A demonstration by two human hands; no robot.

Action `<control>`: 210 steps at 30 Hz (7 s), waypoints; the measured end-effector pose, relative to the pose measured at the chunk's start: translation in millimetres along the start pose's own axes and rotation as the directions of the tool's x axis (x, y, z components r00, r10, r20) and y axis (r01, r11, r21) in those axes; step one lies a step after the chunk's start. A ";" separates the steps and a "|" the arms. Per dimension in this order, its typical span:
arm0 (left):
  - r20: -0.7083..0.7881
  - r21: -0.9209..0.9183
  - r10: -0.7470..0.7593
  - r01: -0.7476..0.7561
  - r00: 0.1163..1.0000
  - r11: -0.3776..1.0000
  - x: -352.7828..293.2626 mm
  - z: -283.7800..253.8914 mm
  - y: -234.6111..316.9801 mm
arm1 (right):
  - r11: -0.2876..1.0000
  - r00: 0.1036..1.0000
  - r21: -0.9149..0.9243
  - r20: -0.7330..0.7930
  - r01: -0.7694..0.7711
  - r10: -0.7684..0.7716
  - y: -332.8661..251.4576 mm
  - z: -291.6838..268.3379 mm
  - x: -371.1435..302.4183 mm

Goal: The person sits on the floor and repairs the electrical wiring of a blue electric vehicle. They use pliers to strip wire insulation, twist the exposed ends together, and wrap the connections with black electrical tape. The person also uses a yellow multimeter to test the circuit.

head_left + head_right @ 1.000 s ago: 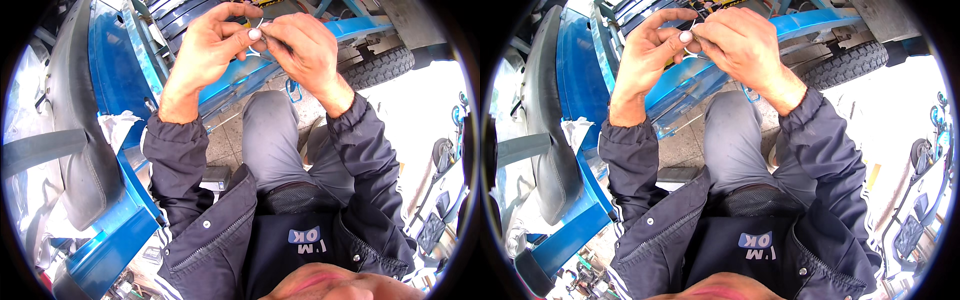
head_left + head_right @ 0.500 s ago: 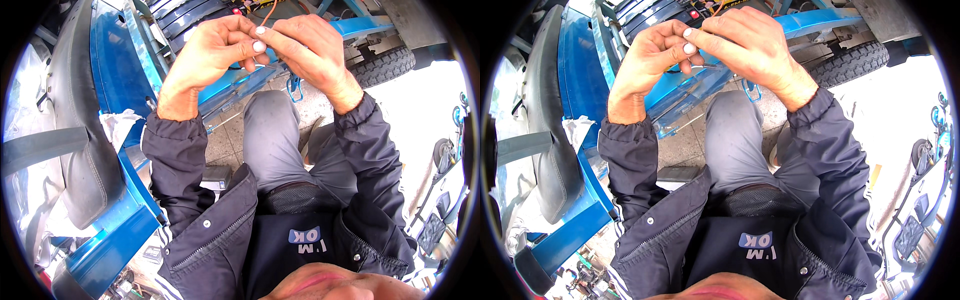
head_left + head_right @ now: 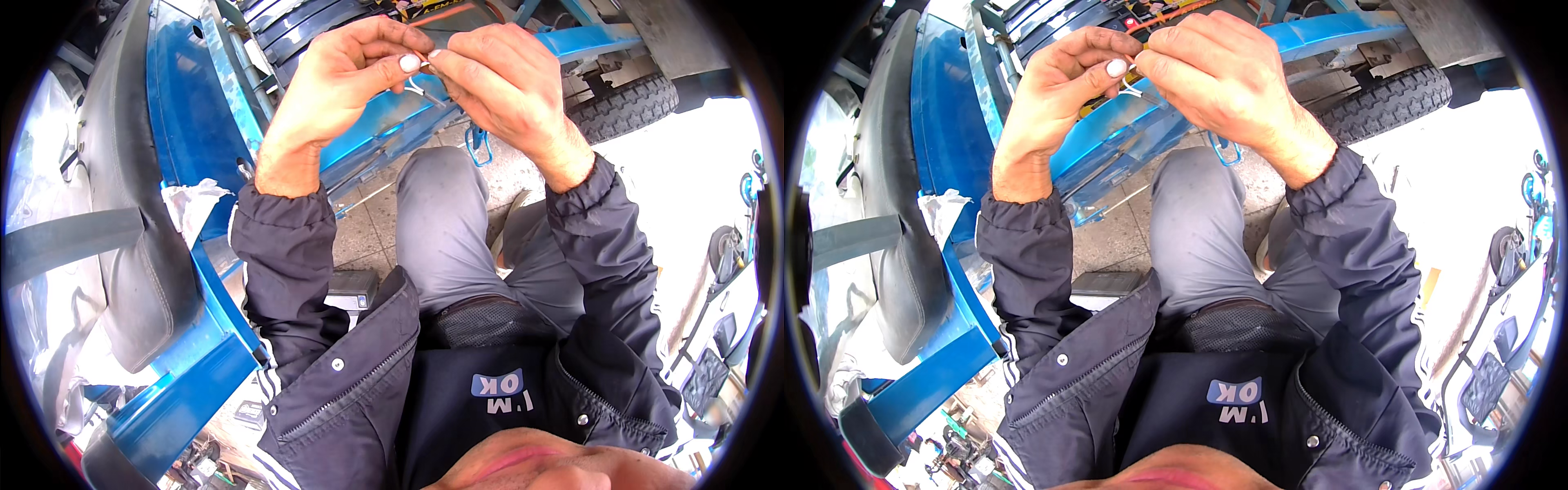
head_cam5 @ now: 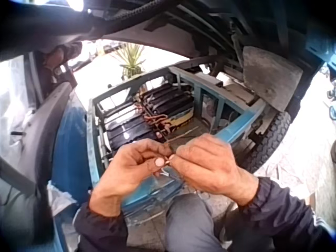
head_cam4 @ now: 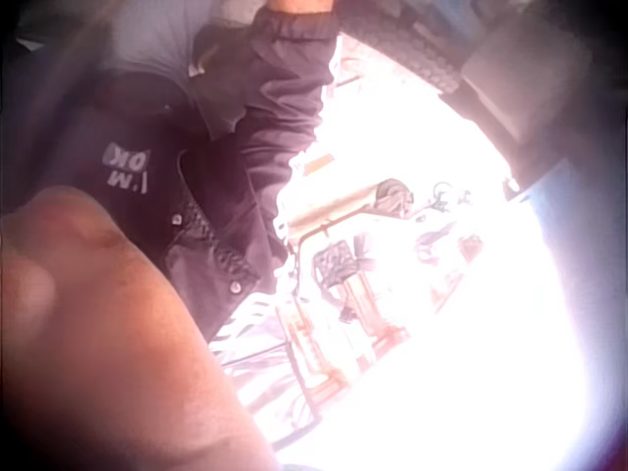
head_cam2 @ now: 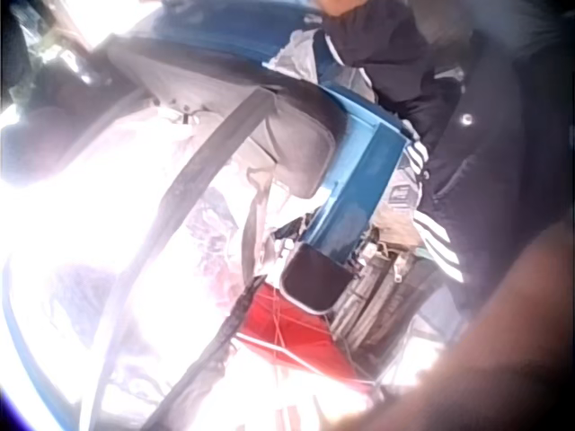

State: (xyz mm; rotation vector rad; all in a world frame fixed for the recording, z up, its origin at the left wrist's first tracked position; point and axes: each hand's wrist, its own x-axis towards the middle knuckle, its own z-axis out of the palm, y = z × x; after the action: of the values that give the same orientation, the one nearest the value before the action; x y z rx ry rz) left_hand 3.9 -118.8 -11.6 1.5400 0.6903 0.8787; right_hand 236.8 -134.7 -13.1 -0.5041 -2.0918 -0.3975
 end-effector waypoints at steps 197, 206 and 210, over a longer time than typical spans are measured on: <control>-0.157 0.552 0.216 -0.095 0.964 0.829 5.3 30.4 19.5 | 0.192 0.384 0.366 0.578 -0.910 0.720 -7.2 5.1 -2.4; -0.296 0.448 0.126 0.021 0.947 0.894 2.6 18.0 -7.1 | 0.075 0.380 0.462 0.615 -0.884 0.691 0.1 7.5 1.7; -0.295 0.458 0.196 -0.042 0.935 0.888 2.9 23.1 -5.0 | -0.105 0.272 0.492 0.632 -0.864 0.725 -4.1 10.3 17.3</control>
State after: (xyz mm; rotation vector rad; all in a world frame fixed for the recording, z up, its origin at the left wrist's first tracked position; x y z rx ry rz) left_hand 25.1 -128.2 -17.1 1.8761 1.1125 1.1494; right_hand 218.9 -130.0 -4.2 -1.1361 -1.3734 1.3959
